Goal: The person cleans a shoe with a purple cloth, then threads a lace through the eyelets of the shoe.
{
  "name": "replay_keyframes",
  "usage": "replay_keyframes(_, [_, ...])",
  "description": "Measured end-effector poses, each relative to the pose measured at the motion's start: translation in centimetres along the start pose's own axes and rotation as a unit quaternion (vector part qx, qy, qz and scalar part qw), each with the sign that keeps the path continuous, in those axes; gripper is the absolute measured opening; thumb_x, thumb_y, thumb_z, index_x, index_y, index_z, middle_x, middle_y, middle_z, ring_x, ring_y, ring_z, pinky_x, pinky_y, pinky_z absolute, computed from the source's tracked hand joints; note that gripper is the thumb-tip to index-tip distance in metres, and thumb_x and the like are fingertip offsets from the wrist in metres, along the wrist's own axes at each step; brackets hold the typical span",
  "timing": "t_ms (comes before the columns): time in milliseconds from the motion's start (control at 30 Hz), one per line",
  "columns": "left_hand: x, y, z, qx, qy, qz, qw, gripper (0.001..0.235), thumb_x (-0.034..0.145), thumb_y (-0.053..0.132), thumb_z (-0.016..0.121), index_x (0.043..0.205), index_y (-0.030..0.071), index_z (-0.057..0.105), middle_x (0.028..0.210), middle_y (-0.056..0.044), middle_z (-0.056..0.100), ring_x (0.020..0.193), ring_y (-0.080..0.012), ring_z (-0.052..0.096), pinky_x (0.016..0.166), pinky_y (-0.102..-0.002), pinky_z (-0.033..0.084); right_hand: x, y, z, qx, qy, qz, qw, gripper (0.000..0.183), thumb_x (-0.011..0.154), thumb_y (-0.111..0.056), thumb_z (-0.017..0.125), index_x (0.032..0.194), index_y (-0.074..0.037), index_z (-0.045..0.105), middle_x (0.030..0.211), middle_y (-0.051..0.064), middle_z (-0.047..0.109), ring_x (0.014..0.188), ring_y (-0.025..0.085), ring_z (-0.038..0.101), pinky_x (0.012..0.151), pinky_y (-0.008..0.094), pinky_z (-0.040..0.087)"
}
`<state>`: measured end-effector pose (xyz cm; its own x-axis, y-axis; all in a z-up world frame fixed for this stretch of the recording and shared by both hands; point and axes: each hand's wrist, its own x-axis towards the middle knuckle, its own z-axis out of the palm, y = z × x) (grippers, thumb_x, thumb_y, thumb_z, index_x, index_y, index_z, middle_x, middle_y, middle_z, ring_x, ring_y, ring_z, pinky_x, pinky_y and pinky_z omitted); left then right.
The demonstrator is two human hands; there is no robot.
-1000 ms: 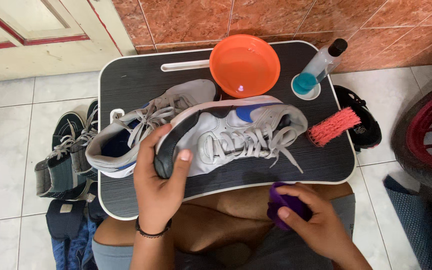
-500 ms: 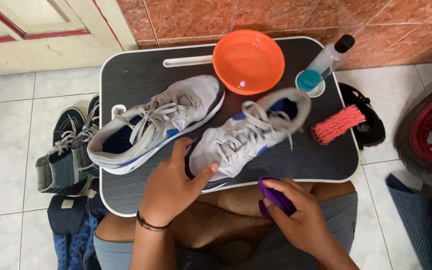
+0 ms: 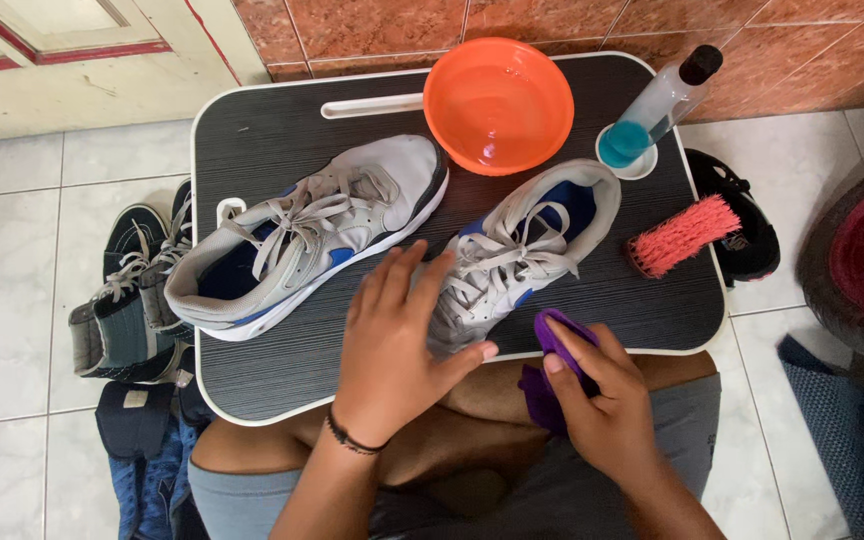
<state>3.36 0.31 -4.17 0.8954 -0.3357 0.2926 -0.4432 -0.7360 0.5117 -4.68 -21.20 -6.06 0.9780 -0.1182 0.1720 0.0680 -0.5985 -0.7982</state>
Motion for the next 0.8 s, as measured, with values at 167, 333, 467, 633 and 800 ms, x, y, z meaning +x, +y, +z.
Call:
replay_keyframes(167, [0.1,-0.8,1.2,0.012,-0.091,-0.017,0.996,0.126,0.052,0.065,0.093,0.152,0.016,0.034,0.155,-0.018,0.037,0.136,-0.0446,0.04,0.101,-0.059,0.04,0.0,0.8,1.0,-0.04,-0.049,-0.108,0.992,0.039,0.095,-0.014,0.059,0.135,-0.013,0.062,0.096,0.009,0.057,0.079,0.021,0.056,0.072,0.032,0.045])
replay_keyframes(333, [0.2,-0.6,1.6,0.058,-0.093,-0.013,0.994,0.111,0.06,0.056,0.088,0.15,0.015,0.036,0.155,-0.015,0.038,0.128,-0.0411,0.047,0.088,-0.058,0.048,2.1,-0.3,2.6,-0.141,-0.103,-0.17,0.97,0.043,0.095,-0.016,0.057,0.138,-0.016,0.058,0.093,0.01,0.053,0.077,0.031,0.057,0.068,0.042,0.047])
replay_keyframes(467, [0.2,-1.0,1.5,0.026,-0.087,-0.018,0.996,0.109,0.057,0.053,0.09,0.147,0.016,0.041,0.154,-0.013,0.039,0.127,-0.041,0.047,0.091,-0.058,0.048,2.0,-0.3,3.0,-0.16,-0.08,-0.2,0.963,0.045,0.092,-0.009,0.059,0.137,-0.017,0.061,0.083,0.008,0.046,0.065,0.03,0.054,0.059,0.042,0.045])
replay_keyframes(633, [0.4,-0.9,1.3,0.021,-0.084,-0.023,0.996,0.106,0.055,0.05,0.088,0.145,0.017,0.043,0.151,-0.012,0.042,0.126,-0.0396,0.049,0.082,-0.058,0.051,-0.2,1.9,2.4,-0.06,-0.117,-0.14,0.981,0.049,0.091,-0.004,0.06,0.137,-0.02,0.06,0.088,0.006,0.047,0.073,0.022,0.051,0.066,0.031,0.045])
replay_keyframes(800, [0.2,-1.2,1.2,0.0,-0.079,-0.019,0.997,0.121,0.054,0.074,0.085,0.152,0.022,0.037,0.154,-0.015,0.041,0.129,-0.0426,0.047,0.093,-0.059,0.046,0.1,2.3,-0.9,-0.091,0.084,0.007,0.992,0.046,0.095,-0.023,0.06,0.137,-0.006,0.06,0.128,0.014,0.068,0.11,0.027,0.057,0.108,0.036,0.039])
